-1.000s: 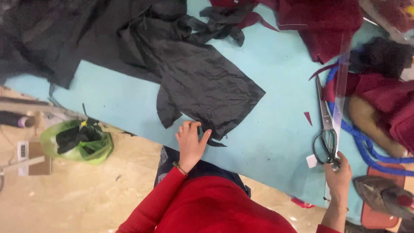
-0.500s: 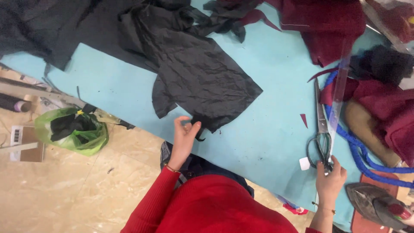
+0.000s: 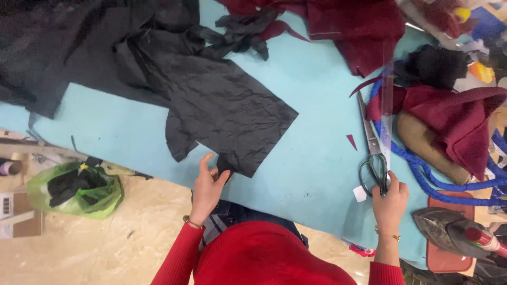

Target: A person spreads out a piece of black mesh fabric on a table and cuts it into specific shapes using large scissors.

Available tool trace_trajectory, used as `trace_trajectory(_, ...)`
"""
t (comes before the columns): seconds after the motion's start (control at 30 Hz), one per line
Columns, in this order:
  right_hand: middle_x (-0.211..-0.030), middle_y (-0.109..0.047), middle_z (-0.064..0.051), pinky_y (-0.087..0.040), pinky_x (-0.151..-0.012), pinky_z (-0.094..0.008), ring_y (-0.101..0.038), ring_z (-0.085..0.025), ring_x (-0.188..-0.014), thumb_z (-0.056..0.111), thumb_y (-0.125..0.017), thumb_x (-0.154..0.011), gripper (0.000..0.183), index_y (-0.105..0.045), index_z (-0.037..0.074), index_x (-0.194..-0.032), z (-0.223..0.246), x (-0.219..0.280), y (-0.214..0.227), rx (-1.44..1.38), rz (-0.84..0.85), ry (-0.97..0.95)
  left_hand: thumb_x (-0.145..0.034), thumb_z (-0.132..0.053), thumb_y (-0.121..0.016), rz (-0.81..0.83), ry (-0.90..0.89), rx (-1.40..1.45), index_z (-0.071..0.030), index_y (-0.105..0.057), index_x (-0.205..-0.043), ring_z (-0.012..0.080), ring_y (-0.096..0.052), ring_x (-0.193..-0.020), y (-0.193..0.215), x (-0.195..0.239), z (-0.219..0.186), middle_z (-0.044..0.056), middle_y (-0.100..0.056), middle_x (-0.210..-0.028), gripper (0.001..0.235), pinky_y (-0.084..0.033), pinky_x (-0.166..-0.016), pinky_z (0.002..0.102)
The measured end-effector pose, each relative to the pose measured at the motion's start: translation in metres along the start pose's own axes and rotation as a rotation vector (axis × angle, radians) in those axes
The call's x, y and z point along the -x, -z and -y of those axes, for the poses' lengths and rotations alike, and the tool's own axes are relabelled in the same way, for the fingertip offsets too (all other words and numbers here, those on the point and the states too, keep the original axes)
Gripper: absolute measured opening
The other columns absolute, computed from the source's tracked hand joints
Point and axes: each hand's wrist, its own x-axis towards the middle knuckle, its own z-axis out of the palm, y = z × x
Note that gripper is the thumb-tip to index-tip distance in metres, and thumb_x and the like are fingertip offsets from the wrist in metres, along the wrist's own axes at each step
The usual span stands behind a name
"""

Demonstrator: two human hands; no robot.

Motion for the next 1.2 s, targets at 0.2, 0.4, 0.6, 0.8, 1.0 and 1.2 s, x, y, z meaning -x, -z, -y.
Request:
trace_trajectory(0.2,-0.096,-0.069,-0.014,-0.052,-0.085,-0.055,-0.068,-0.04,-0.095,0.017,-0.072,-0.086,0.058,-0.061,0.012,-0.143,0.007,-0.013,0.003,0.005,0.219,-0.281,-0.105,-0.016,-0.059,-0.039,-0.016,-0.011,0.004,-0.026,-0.155,0.0277,-0.067,-0.077,0.004,-0.001,0.013,0.025,-0.066,-0.092,0.063,-0.05,-0.062,0.042)
trace_trajectory(0.4,-0.091,-0.066,-0.001,-0.042,-0.074,-0.027,-0.052,-0.009,-0.082,0.01,-0.064,-0.084,0.038,-0.071,0.008,-0.121,0.033,0.002,0.036,-0.544,0.244,-0.493,-0.097,-0.026,-0.066,-0.121,-0.057,-0.112,-0.014,-0.034,-0.151,0.018,-0.061,-0.062,-0.004,-0.005,0.03,0.001,-0.065,-0.077,0.064,-0.047,-0.055,0.037)
trace_trajectory(0.6,-0.066,-0.039,0.001,-0.03,-0.061,-0.037,-0.041,-0.016,-0.06,0.017,-0.076,-0.087,0.039,-0.057,0.004,-0.119,0.028,0.044,0.037,-1.741,0.633,-0.17,-0.098,-0.023,-0.064,-0.127,-0.066,-0.114,-0.011,-0.033,-0.152,0.0181,-0.064,-0.061,-0.006,-0.006,0.029,0.0,-0.07,-0.076,0.063,-0.049,-0.055,0.037)
trace_trajectory(0.8,-0.067,-0.034,-0.002,-0.023,-0.043,-0.023,-0.025,-0.008,-0.053,0.081,-0.051,-0.084,0.102,-0.032,0.009,-0.154,0.188,0.032,0.126,-1.419,0.853,-0.158,-0.098,-0.02,-0.065,-0.14,-0.081,-0.086,-0.011,-0.035,-0.15,0.0181,-0.074,-0.066,-0.007,-0.007,0.037,0.001,-0.068,-0.086,0.06,-0.051,-0.056,0.036)
trace_trajectory(1.0,-0.095,-0.048,-0.005,-0.042,-0.078,-0.025,-0.03,-0.013,-0.07,0.049,-0.029,-0.104,0.065,-0.044,0.005,-0.15,0.215,0.023,0.146,-1.188,1.601,0.043,-0.101,-0.02,-0.062,-0.155,-0.1,0.032,-0.012,-0.04,-0.136,0.0171,-0.074,-0.066,-0.008,-0.003,0.039,0.002,-0.068,-0.084,0.043,-0.054,-0.056,0.034)
trace_trajectory(1.2,-0.095,-0.056,0.002,-0.039,-0.07,-0.024,-0.037,-0.012,-0.072,0.055,-0.032,-0.099,0.076,-0.028,0.015,-0.163,0.248,0.009,0.146,-0.901,1.685,0.165,-0.103,-0.019,-0.062,-0.169,-0.153,0.009,-0.011,-0.041,-0.125,0.0162,-0.072,-0.059,-0.012,-0.006,0.049,0.001,-0.065,-0.072,0.032,-0.051,-0.047,0.032)
